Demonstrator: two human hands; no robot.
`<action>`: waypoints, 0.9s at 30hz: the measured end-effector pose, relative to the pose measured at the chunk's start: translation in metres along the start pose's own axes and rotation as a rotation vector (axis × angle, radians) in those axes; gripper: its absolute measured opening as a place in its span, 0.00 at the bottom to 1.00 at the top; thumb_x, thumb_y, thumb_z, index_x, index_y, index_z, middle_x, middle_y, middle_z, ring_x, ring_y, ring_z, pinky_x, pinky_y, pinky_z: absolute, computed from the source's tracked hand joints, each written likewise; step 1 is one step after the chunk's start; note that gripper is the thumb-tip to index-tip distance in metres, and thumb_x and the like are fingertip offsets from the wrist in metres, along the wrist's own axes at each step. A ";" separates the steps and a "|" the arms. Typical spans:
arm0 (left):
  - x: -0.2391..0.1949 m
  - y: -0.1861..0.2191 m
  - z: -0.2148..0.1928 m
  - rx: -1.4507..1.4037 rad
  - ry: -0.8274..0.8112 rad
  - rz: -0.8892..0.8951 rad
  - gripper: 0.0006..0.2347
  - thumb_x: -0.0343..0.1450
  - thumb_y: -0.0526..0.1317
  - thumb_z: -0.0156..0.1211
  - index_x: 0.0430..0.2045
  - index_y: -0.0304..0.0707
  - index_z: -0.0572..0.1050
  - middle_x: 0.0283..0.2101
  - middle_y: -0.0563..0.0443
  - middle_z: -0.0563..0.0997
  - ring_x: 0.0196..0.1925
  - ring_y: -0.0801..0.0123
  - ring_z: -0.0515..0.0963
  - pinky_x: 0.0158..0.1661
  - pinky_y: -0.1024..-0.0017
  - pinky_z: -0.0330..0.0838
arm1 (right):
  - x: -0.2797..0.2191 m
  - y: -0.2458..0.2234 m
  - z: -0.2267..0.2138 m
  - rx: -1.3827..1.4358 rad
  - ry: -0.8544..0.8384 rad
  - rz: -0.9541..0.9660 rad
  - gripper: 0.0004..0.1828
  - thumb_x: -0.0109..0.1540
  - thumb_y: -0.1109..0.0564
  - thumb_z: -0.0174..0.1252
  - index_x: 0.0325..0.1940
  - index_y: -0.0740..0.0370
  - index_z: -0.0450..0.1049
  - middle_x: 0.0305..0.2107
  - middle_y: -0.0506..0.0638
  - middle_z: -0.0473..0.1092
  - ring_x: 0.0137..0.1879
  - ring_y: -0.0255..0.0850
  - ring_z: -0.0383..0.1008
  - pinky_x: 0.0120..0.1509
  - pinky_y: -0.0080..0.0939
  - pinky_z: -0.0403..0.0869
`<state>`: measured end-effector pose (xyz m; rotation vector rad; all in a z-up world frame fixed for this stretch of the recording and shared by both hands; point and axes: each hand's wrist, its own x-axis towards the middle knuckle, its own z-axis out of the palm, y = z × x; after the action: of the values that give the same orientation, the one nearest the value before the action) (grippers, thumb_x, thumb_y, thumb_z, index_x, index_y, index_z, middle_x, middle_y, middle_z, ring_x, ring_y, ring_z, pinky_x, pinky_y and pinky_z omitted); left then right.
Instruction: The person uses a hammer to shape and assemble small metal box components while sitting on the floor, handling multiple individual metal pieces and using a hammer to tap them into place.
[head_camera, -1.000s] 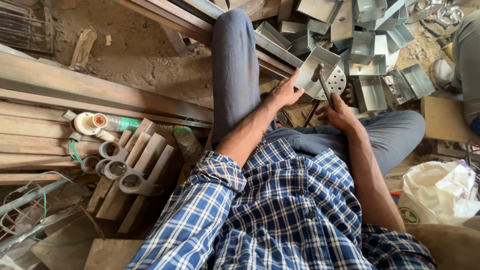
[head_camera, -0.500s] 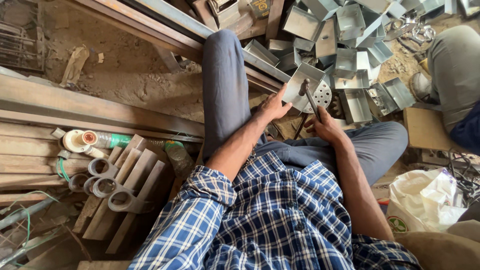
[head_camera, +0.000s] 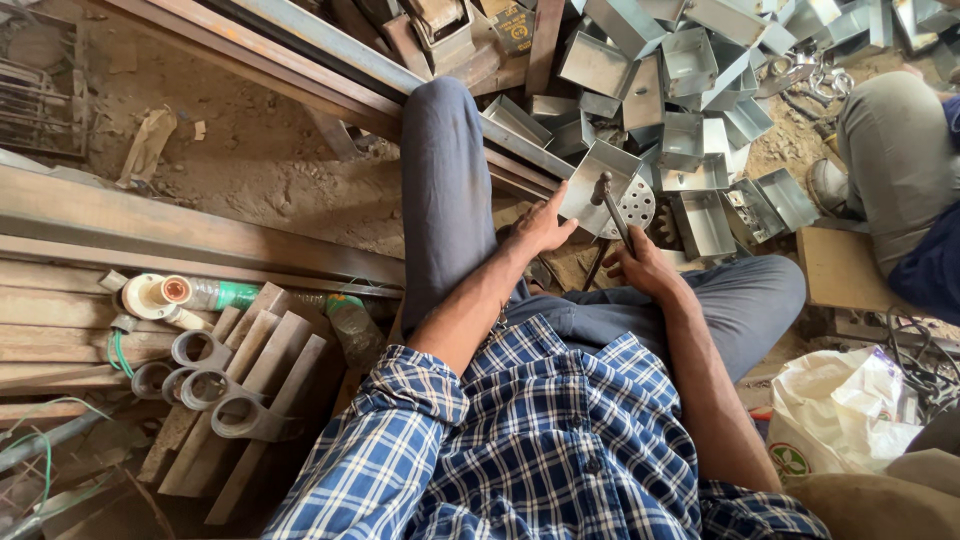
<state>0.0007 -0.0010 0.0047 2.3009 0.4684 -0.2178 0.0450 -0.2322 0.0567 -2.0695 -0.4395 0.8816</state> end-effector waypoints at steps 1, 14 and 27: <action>0.000 0.001 -0.001 -0.004 -0.013 -0.014 0.40 0.72 0.52 0.60 0.75 0.57 0.40 0.65 0.28 0.68 0.66 0.40 0.70 0.62 0.47 0.67 | -0.001 0.000 0.000 0.002 0.007 -0.005 0.22 0.71 0.57 0.46 0.69 0.64 0.56 0.43 0.60 0.77 0.44 0.48 0.82 0.43 0.46 0.81; -0.005 0.003 -0.005 -0.005 -0.009 -0.007 0.39 0.71 0.52 0.60 0.75 0.57 0.41 0.63 0.27 0.70 0.64 0.39 0.72 0.61 0.47 0.68 | -0.006 -0.008 0.000 -0.024 0.007 0.010 0.22 0.71 0.56 0.44 0.70 0.61 0.55 0.43 0.59 0.77 0.45 0.47 0.82 0.45 0.46 0.81; 0.000 0.000 0.002 -0.035 0.022 -0.020 0.45 0.71 0.53 0.62 0.74 0.51 0.30 0.68 0.24 0.62 0.67 0.36 0.67 0.63 0.44 0.64 | 0.000 -0.001 0.000 -0.020 0.005 -0.001 0.18 0.72 0.55 0.43 0.65 0.63 0.57 0.43 0.61 0.77 0.44 0.50 0.82 0.43 0.48 0.81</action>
<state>0.0009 -0.0017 0.0032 2.2672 0.5023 -0.1927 0.0449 -0.2313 0.0576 -2.0896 -0.4483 0.8744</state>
